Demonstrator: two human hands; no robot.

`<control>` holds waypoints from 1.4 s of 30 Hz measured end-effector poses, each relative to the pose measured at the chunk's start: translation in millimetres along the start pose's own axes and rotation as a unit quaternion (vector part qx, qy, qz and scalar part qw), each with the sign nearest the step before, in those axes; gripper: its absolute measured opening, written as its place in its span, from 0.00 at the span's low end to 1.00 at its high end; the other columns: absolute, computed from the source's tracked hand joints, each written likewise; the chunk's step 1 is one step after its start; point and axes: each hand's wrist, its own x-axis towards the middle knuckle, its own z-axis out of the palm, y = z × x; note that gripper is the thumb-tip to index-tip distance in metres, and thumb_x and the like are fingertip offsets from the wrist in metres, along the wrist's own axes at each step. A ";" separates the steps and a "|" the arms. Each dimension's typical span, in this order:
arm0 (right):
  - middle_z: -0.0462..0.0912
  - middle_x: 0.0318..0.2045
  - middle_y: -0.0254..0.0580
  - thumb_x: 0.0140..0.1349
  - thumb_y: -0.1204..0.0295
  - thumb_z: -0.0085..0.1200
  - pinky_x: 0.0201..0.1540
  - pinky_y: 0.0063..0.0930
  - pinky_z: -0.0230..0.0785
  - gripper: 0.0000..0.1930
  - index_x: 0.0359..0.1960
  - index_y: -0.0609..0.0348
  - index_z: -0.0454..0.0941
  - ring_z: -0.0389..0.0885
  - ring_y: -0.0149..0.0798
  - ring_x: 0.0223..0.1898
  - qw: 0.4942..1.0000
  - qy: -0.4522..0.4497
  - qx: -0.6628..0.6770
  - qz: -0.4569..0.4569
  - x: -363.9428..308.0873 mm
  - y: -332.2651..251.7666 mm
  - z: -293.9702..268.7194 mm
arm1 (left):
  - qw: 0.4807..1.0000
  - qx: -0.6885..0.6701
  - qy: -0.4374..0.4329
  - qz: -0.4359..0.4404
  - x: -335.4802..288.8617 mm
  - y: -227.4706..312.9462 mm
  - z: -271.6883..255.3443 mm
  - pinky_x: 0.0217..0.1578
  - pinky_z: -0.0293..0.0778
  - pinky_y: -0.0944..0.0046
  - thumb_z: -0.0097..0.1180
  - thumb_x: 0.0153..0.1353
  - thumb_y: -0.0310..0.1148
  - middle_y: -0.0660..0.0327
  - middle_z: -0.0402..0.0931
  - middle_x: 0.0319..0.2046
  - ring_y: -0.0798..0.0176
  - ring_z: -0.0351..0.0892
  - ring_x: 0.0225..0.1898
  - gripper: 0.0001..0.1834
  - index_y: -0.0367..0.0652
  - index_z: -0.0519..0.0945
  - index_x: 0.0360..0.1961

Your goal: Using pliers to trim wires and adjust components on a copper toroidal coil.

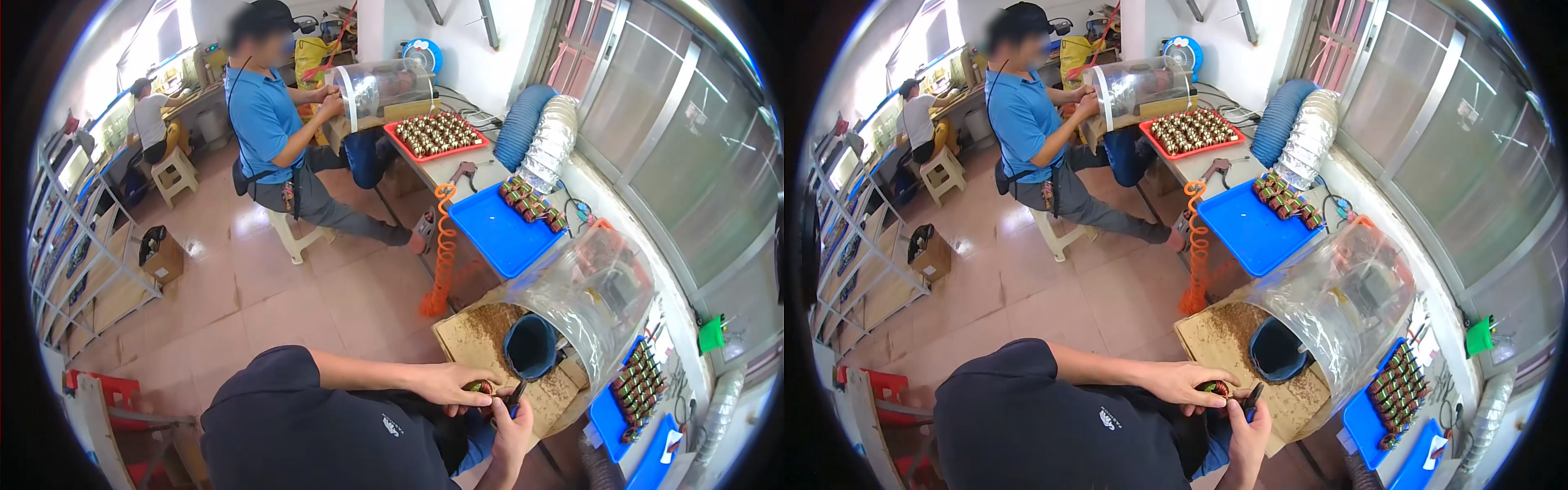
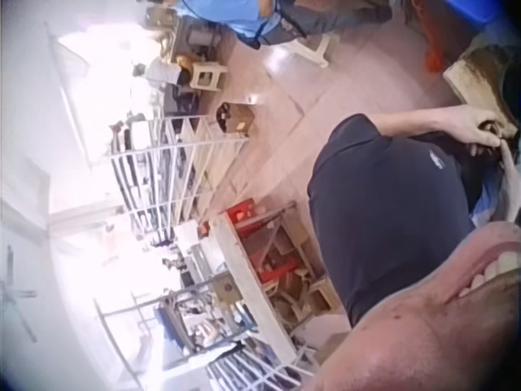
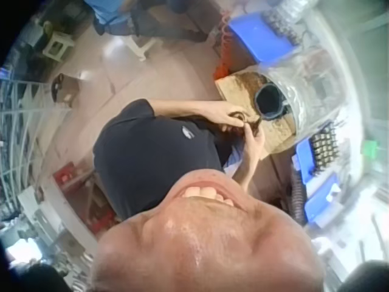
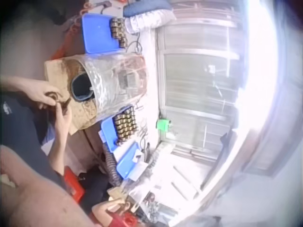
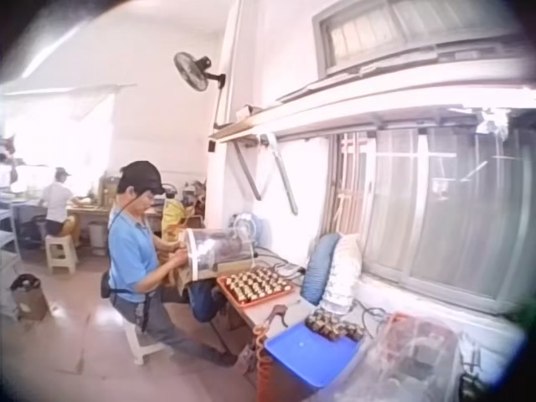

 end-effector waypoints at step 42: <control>0.80 0.33 0.50 0.65 0.67 0.61 0.40 0.35 0.73 0.14 0.45 0.66 0.79 0.80 0.51 0.35 0.912 0.136 -0.320 -0.218 1.2 11.1 9.9 | 0.970 -0.234 -0.068 0.000 29.0 -11.4 -47.6 0.33 0.80 0.66 0.47 0.75 0.42 0.53 0.79 0.35 0.62 0.82 0.28 0.22 0.36 0.66 0.60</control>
